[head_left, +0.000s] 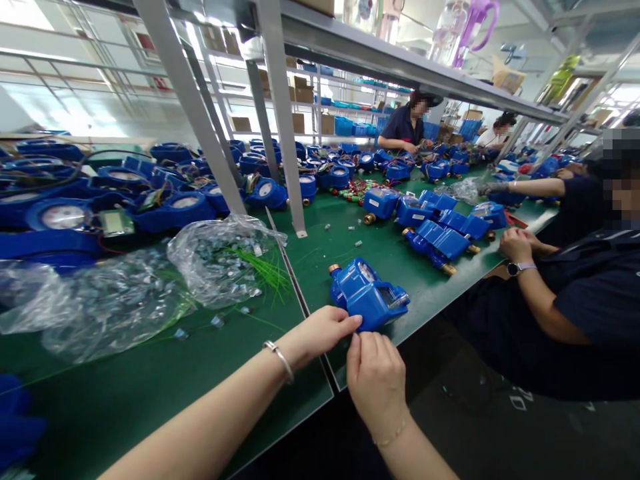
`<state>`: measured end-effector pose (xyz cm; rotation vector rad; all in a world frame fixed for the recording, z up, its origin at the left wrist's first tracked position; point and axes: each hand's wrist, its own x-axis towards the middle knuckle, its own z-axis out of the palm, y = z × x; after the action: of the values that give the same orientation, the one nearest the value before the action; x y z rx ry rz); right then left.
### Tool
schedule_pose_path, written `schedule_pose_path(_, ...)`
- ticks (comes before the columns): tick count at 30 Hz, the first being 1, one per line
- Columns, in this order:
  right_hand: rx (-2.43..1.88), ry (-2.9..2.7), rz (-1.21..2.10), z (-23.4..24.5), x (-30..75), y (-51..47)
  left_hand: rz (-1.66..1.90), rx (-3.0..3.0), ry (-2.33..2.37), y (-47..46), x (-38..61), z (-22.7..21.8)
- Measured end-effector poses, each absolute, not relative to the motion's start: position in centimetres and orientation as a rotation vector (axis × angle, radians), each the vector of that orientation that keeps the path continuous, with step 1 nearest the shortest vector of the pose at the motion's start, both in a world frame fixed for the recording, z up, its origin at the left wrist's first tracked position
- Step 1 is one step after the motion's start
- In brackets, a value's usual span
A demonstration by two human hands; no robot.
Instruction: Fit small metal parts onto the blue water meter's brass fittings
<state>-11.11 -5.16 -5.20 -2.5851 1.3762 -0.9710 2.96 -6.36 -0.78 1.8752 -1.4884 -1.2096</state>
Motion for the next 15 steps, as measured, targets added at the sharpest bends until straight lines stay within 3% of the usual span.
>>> schedule_pose_path(7,-2.634,1.379,-1.016,-6.0,-10.9,-4.8,-1.18,1.881,-1.442,-5.6,2.4,-1.2)
schedule_pose_path(15,-2.188,1.265,-1.055,-7.2,-10.7,-3.6,-0.963,1.923,-1.59,-5.1,2.3,-0.1)
